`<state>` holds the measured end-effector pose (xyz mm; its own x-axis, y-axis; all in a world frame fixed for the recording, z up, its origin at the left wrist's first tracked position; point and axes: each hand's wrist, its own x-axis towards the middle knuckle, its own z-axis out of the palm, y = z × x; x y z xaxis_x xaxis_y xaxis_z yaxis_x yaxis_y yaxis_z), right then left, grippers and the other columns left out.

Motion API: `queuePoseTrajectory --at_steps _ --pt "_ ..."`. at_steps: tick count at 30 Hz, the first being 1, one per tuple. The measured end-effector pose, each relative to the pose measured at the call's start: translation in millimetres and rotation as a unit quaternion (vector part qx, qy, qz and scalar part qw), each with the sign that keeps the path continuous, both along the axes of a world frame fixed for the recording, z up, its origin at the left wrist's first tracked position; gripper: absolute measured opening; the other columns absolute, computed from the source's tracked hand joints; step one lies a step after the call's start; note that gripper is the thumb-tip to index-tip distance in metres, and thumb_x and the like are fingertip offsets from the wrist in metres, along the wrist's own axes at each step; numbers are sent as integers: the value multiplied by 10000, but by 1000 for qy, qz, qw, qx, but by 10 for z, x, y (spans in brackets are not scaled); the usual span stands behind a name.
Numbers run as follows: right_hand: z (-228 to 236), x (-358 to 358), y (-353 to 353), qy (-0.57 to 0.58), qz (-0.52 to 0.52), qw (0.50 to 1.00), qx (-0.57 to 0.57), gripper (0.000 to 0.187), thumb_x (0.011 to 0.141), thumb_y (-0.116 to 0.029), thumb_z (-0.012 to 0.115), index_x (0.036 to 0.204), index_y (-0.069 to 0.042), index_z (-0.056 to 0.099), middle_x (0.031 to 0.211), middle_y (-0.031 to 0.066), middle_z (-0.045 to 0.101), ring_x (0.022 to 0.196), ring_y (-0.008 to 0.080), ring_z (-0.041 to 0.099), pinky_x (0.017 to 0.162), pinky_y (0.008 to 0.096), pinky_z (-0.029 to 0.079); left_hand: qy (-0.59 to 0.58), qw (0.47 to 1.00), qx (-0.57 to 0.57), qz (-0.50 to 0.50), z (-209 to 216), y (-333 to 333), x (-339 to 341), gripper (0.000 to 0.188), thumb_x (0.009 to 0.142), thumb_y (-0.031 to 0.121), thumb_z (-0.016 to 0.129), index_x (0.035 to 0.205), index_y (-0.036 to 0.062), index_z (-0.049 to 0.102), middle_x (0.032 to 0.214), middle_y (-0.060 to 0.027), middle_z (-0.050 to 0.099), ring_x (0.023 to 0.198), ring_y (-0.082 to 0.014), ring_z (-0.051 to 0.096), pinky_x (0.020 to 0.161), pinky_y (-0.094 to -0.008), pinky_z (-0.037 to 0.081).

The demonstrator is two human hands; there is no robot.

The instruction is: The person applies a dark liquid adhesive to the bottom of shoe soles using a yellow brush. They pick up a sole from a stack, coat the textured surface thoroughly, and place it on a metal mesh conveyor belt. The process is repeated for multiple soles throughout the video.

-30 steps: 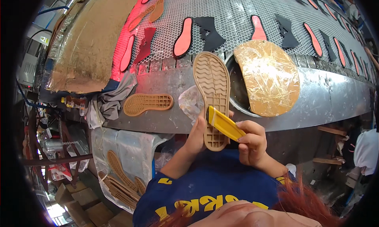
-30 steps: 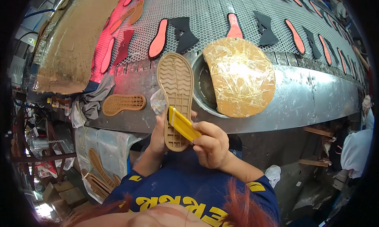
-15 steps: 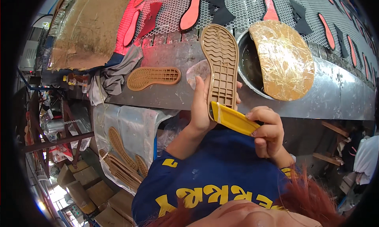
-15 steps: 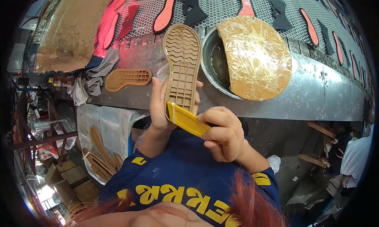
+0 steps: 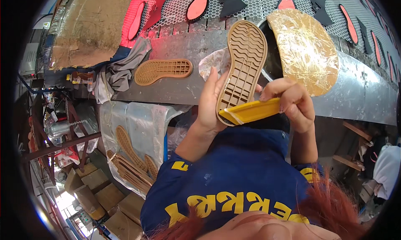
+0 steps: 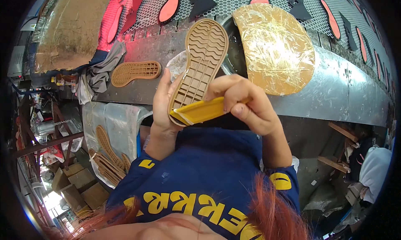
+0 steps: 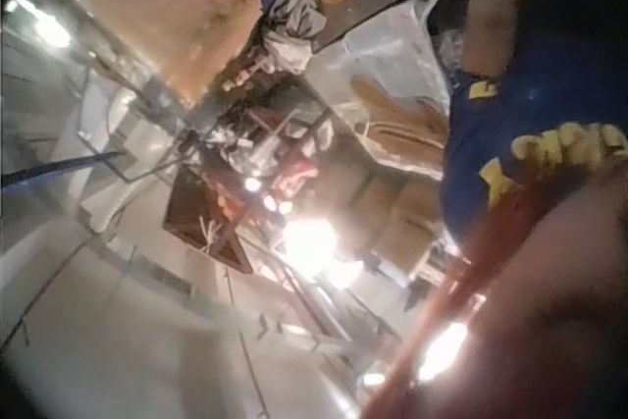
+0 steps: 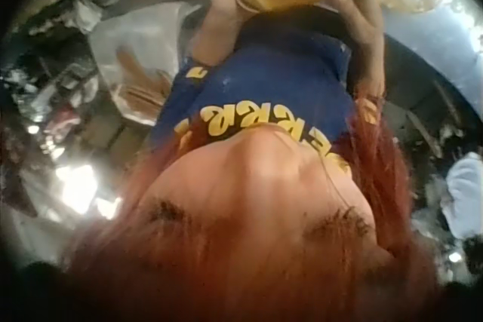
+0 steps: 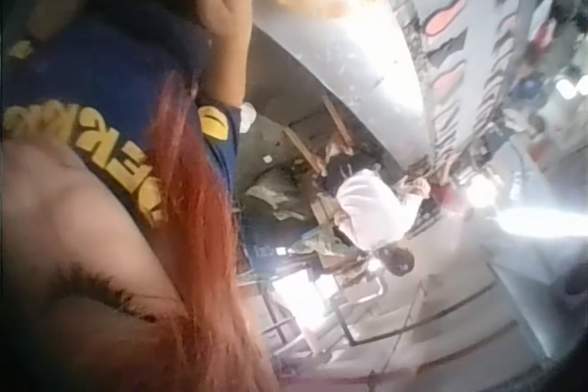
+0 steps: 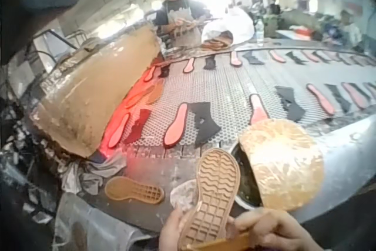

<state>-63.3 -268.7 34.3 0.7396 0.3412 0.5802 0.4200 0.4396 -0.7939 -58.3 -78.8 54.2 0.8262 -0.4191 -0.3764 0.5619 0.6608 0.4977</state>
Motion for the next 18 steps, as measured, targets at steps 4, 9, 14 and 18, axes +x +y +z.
queuePoseTrajectory --at_steps 4,9,14,18 --pt "70 135 -19 17 67 997 16 207 978 -250 444 904 -60 481 1007 181 592 899 224 542 823 335 425 -17 998 -37 -54 -78 83 -28 698 962 572 149 1308 26 413 1059 -171 613 823 -235 647 695 -345 548" --pt "91 244 -26 17 120 991 55 209 995 -234 418 896 -56 468 934 171 601 851 196 553 797 312 434 -59 993 1 -103 -91 80 -44 709 954 588 162 1324 22 376 1045 -169 608 754 -241 654 515 -342 557" --pt "125 307 -7 1 121 991 47 195 997 -221 411 919 -52 468 926 170 595 821 180 546 763 296 437 -82 991 5 -103 -140 87 -67 710 956 583 166 1326 8 356 1035 -202 599 736 -255 653 507 -343 565" --pt "125 286 -167 29 12 995 95 208 1005 -235 385 978 -42 457 974 186 581 778 165 538 707 273 446 -56 992 -47 -104 -119 104 -67 675 974 533 163 1329 -8 355 1056 -234 589 737 -271 654 506 -356 568"
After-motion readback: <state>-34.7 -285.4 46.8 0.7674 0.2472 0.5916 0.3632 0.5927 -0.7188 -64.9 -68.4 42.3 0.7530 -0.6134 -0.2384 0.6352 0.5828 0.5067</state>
